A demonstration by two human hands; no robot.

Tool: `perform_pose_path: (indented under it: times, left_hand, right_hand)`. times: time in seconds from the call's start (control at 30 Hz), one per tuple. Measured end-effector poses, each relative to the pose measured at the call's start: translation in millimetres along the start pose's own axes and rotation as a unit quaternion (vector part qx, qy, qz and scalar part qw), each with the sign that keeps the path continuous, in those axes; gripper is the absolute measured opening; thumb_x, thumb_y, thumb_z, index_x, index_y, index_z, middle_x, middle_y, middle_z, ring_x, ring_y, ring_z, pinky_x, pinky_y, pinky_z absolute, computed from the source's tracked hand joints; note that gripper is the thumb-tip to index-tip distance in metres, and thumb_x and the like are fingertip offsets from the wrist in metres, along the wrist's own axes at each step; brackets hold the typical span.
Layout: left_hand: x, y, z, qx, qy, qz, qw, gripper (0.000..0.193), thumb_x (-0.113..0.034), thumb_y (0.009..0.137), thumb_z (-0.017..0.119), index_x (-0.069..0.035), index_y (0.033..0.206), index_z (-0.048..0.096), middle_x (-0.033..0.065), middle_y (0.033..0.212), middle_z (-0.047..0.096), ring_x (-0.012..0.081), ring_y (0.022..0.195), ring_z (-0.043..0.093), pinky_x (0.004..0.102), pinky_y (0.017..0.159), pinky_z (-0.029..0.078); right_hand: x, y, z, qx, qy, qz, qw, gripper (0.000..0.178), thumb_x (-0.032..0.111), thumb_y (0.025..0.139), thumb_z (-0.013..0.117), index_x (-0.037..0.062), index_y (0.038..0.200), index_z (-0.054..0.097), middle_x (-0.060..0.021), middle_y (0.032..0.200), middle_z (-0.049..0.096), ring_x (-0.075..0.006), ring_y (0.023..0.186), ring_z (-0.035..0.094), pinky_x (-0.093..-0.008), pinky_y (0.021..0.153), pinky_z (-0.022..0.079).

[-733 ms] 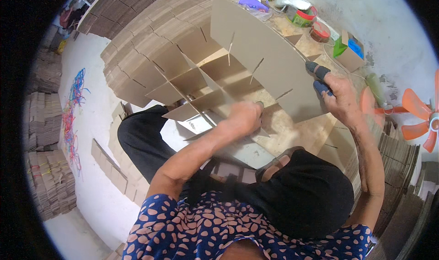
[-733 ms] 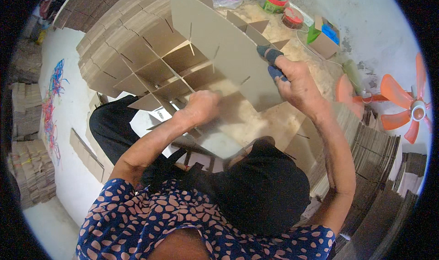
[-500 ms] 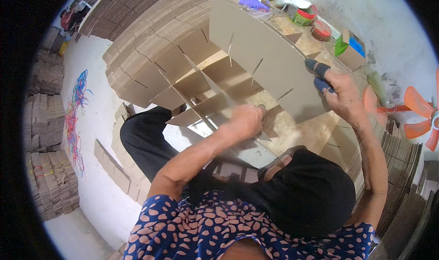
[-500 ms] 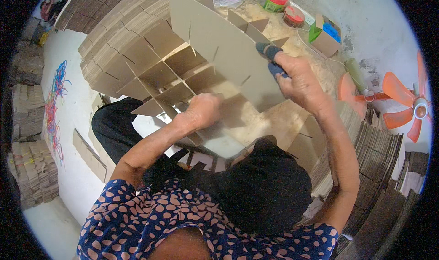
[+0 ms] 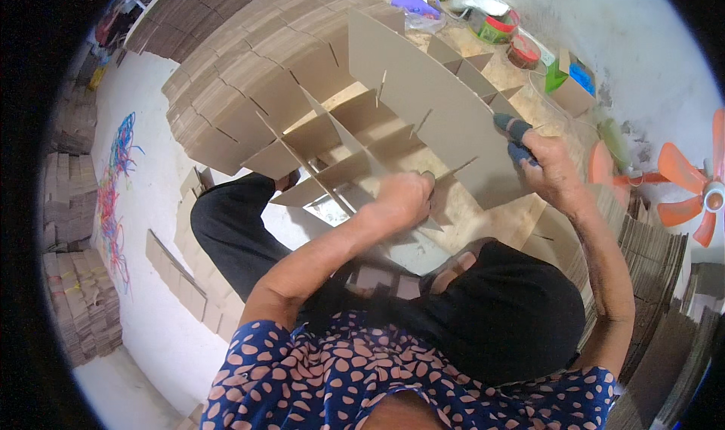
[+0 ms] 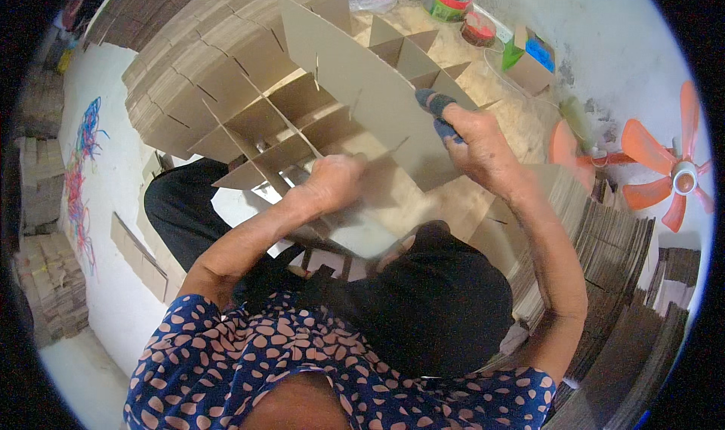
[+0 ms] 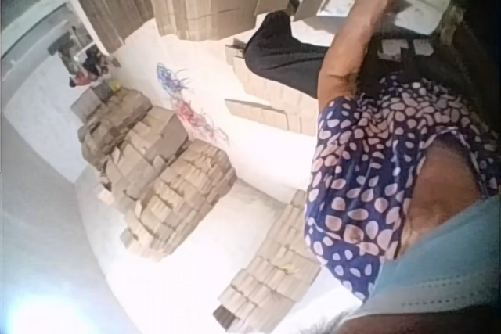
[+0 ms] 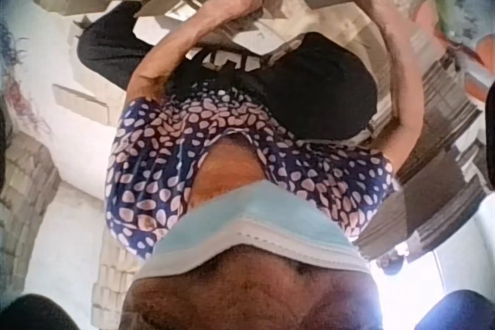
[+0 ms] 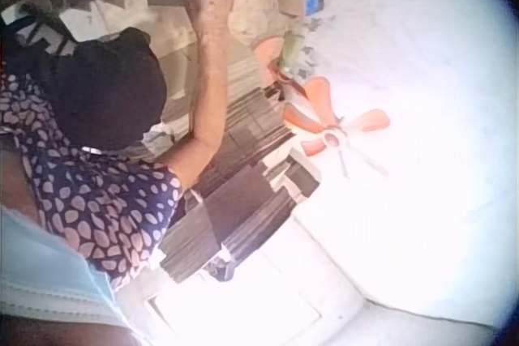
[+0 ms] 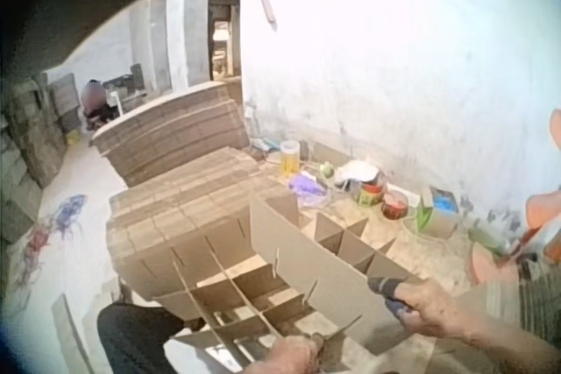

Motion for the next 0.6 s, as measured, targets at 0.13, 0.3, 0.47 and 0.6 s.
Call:
perform_pose_path:
  times: [0.13,0.3,0.47,0.6]
  left_hand:
    - [-3,-2,-7,0.029,0.004,0.009,1.0,0.02,-0.015,0.074,0.055,-0.002,0.086,0.065,0.0213,0.086,0.064,0.036,0.086,0.063,0.0452,0.075,0.05]
    - [0,1,-4,0.024,0.003,0.009,1.0,0.021,-0.015,0.074,0.056,-0.002,0.087,0.066,0.0209,0.086,0.065,0.0353,0.085,0.064,0.0445,0.074,0.051]
    - [1,1,-2,0.009,0.02,0.008,1.0,0.018,-0.014,0.074,0.056,-0.002,0.083,0.066,0.021,0.085,0.065,0.0356,0.085,0.064,0.0447,0.074,0.051]
    - [-1,-1,-4,0.029,0.042,0.009,0.999,0.016,-0.014,0.074,0.057,-0.002,0.08,0.066,0.0212,0.083,0.065,0.0359,0.083,0.064,0.045,0.073,0.051]
  right_hand:
    - [-14,10,29,0.052,-0.046,-0.017,0.997,0.019,-0.004,0.072,0.054,0.0041,0.09,0.051,-0.0213,0.073,0.053,-0.0368,0.068,0.056,-0.0386,0.06,0.045]
    - [-26,-7,70,0.105,-0.078,-0.003,0.991,0.021,0.002,0.074,0.053,0.0051,0.095,0.049,-0.021,0.072,0.059,-0.0403,0.069,0.059,-0.0462,0.059,0.046]
    - [-15,-32,81,0.092,-0.142,0.016,0.985,0.018,0.002,0.076,0.05,0.0022,0.094,0.05,-0.0214,0.07,0.06,-0.0402,0.067,0.06,-0.0487,0.06,0.048]
    - [-21,-39,81,0.046,-0.103,0.038,0.993,0.015,0.0,0.075,0.05,0.0016,0.09,0.051,-0.022,0.07,0.059,-0.0407,0.068,0.059,-0.0481,0.06,0.048]
Point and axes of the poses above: each hand's wrist, its own y-axis towards the middle knuckle, its own z-axis out of the palm, x = y × z, the point moved 3 cm from there along y, towards the middle knuckle
